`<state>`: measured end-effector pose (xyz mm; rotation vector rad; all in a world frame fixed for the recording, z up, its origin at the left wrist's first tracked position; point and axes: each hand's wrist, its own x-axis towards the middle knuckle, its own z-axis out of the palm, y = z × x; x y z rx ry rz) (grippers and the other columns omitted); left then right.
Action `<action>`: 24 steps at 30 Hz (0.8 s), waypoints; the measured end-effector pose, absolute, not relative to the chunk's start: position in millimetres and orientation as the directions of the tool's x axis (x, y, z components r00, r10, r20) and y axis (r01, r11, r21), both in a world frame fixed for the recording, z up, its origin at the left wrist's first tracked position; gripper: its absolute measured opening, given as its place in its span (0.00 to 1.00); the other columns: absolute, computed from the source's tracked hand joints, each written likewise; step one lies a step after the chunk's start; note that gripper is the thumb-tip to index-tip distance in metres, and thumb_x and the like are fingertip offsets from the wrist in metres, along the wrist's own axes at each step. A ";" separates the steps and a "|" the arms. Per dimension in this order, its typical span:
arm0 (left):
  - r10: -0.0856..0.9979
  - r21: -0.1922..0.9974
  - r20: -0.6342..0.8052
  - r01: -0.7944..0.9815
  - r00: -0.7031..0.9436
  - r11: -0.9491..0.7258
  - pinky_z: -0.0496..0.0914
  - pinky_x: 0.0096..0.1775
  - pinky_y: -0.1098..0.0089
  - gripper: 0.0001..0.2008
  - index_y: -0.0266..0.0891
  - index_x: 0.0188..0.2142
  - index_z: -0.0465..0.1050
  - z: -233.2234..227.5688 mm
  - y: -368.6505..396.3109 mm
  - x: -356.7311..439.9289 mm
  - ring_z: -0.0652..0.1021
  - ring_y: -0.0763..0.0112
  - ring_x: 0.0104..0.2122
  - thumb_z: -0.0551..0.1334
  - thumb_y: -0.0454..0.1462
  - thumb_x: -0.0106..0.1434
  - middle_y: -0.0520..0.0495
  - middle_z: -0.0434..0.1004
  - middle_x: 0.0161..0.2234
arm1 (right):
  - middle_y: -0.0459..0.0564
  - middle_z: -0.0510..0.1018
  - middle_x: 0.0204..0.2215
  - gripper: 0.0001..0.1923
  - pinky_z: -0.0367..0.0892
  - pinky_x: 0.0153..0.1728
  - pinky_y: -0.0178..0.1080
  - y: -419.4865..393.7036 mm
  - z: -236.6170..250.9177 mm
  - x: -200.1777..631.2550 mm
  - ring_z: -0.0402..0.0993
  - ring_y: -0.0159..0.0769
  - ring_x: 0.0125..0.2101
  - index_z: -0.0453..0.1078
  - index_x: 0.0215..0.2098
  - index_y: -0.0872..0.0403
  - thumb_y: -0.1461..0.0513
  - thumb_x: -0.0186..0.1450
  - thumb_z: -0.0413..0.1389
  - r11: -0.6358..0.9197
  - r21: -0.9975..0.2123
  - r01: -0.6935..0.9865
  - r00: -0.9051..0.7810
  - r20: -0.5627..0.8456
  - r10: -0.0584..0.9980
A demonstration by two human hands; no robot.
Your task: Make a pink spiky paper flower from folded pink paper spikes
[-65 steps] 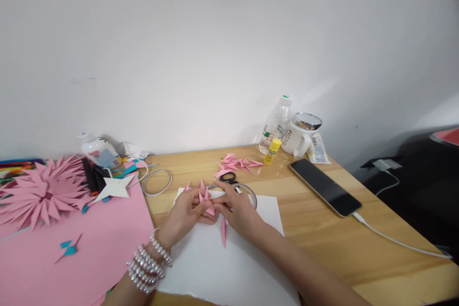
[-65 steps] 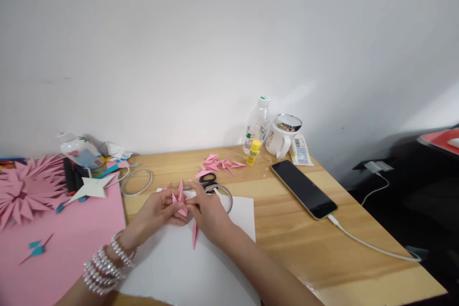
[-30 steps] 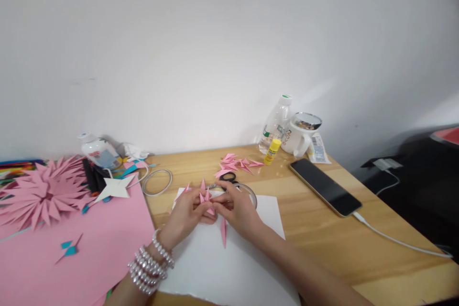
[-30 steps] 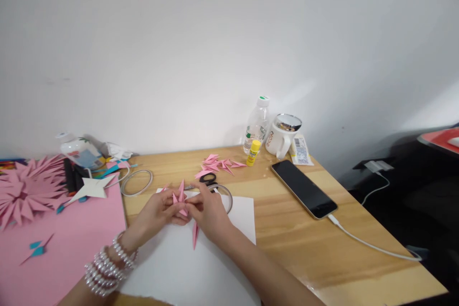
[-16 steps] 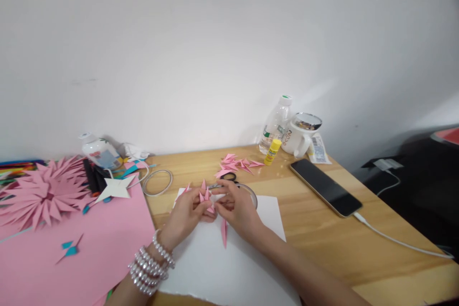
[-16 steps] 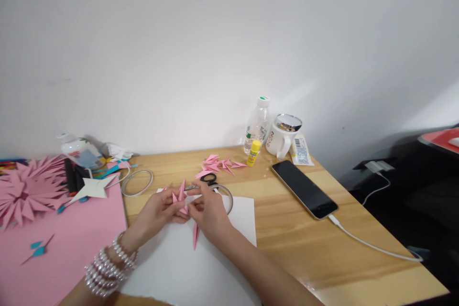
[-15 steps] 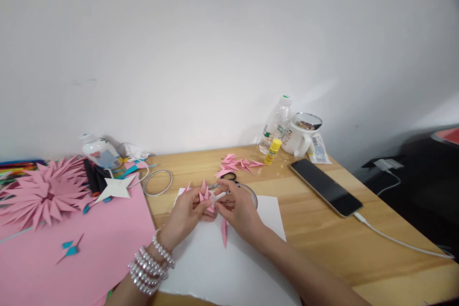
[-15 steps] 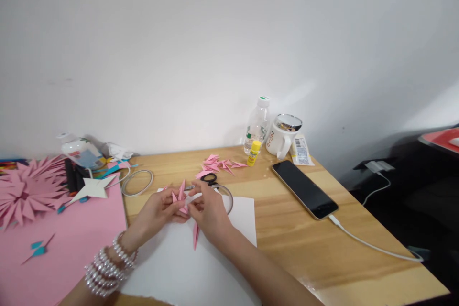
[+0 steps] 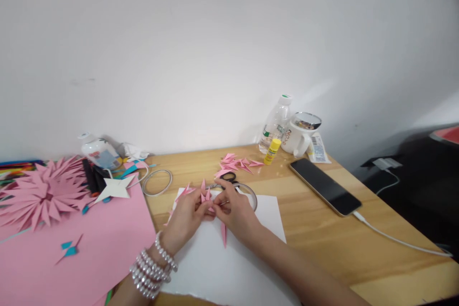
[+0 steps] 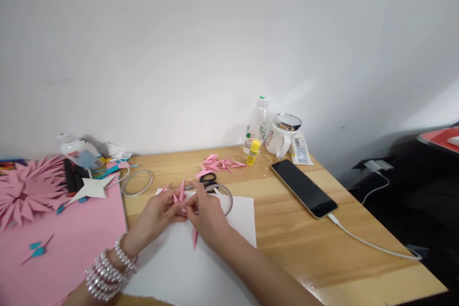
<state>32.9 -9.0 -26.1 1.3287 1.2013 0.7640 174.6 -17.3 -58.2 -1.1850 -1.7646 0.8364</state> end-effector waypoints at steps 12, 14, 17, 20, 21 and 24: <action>0.947 0.963 -0.158 0.256 0.280 0.085 0.75 0.31 0.64 0.08 0.39 0.26 0.67 -25.7 -11.2 33.4 0.78 0.64 0.28 0.61 0.42 0.52 0.50 0.72 0.25 | 0.42 0.71 0.24 0.26 0.67 0.24 0.31 -17.3 -55.9 171.6 0.70 0.30 0.23 0.50 0.50 0.52 0.71 0.55 0.50 0.336 -0.845 0.415 -0.207 0.272 0.940; 0.946 0.964 -0.161 0.252 0.283 0.088 0.75 0.31 0.64 0.08 0.39 0.26 0.68 -25.5 -11.0 33.5 0.78 0.64 0.28 0.61 0.41 0.52 0.50 0.71 0.25 | 0.42 0.71 0.23 0.24 0.67 0.25 0.32 -17.3 -55.9 172.0 0.70 0.30 0.23 0.50 0.48 0.53 0.70 0.55 0.49 0.333 -0.856 0.395 -0.195 0.276 0.941; 0.945 0.967 -0.160 0.240 0.287 0.090 0.75 0.32 0.63 0.08 0.39 0.26 0.68 -25.9 -10.8 33.1 0.78 0.64 0.28 0.61 0.41 0.53 0.50 0.71 0.25 | 0.41 0.70 0.22 0.22 0.68 0.25 0.33 -16.5 -54.8 173.3 0.70 0.30 0.22 0.51 0.46 0.53 0.70 0.54 0.50 0.299 -0.898 0.322 -0.187 0.250 0.950; 0.943 0.968 -0.155 0.234 0.294 0.086 0.75 0.32 0.63 0.09 0.38 0.26 0.67 -26.6 -10.8 32.3 0.78 0.64 0.28 0.61 0.41 0.53 0.50 0.71 0.26 | 0.40 0.70 0.21 0.22 0.68 0.24 0.33 -14.6 -53.3 174.8 0.70 0.30 0.21 0.51 0.44 0.53 0.69 0.53 0.51 0.253 -0.934 0.253 -0.169 0.215 0.962; 0.942 0.969 -0.157 0.230 0.296 0.089 0.75 0.33 0.63 0.09 0.38 0.26 0.67 -26.8 -10.8 32.1 0.78 0.64 0.28 0.61 0.41 0.53 0.50 0.71 0.26 | 0.40 0.70 0.21 0.22 0.69 0.24 0.33 -13.7 -53.0 175.2 0.70 0.31 0.21 0.51 0.44 0.53 0.69 0.53 0.51 0.240 -0.941 0.240 -0.163 0.204 0.965; 0.938 0.972 -0.170 0.207 0.302 0.109 0.75 0.34 0.62 0.08 0.38 0.28 0.67 -27.2 -10.6 31.9 0.78 0.64 0.30 0.61 0.41 0.53 0.50 0.72 0.26 | 0.39 0.71 0.20 0.23 0.69 0.25 0.33 -11.1 -52.6 176.9 0.71 0.31 0.21 0.50 0.44 0.53 0.68 0.52 0.52 0.192 -0.957 0.219 -0.160 0.158 0.974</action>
